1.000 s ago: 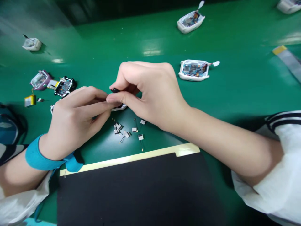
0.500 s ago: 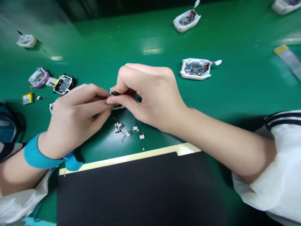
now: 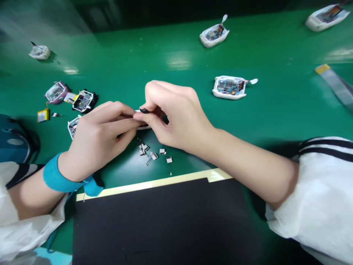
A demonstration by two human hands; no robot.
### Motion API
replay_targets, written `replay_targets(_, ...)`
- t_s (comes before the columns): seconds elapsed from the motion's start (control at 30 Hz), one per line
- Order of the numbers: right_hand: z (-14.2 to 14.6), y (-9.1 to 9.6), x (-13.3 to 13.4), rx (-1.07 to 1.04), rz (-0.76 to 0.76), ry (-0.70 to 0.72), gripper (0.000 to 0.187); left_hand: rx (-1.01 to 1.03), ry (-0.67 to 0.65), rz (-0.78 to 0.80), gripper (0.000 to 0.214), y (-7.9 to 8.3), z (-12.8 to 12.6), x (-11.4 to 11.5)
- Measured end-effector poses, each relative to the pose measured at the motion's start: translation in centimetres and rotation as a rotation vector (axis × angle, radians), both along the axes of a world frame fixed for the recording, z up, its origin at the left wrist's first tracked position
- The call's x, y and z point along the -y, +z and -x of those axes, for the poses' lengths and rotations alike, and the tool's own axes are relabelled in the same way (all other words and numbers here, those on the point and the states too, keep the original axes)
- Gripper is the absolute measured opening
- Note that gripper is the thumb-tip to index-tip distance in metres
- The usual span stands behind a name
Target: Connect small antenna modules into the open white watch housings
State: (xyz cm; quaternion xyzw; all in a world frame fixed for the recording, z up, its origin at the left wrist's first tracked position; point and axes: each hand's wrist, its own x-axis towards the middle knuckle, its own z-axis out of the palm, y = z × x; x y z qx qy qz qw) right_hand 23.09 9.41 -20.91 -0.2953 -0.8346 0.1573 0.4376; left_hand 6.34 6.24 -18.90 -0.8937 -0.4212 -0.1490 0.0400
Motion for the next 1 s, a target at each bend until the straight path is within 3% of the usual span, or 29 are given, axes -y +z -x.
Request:
replay_targets(0.4, 0.45, 0.12, -0.66, -0.049, 0.032, 0.086, 0.029, -0.005, -0.010, -0.025, 0.024, -0.20, 0.15, 0.01)
replay_targets(0.57, 0.53, -0.05, -0.63, -0.169, 0.191, 0.084, 0.031, 0.030, -0.014, -0.009, 0.021, -0.27, 0.14, -0.04)
replay_targets(0.73, 0.40, 0.43, -0.33, -0.549, 0.389, 0.018, 0.028, 0.075, -0.001, 0.029, 0.020, -0.15, 0.12, 0.10)
replay_targets(1.0, 0.10, 0.62, 0.11, -0.532, 0.463, 0.031, 0.031, 0.103, -0.016, 0.030, 0.020, 0.10, 0.06, 0.16)
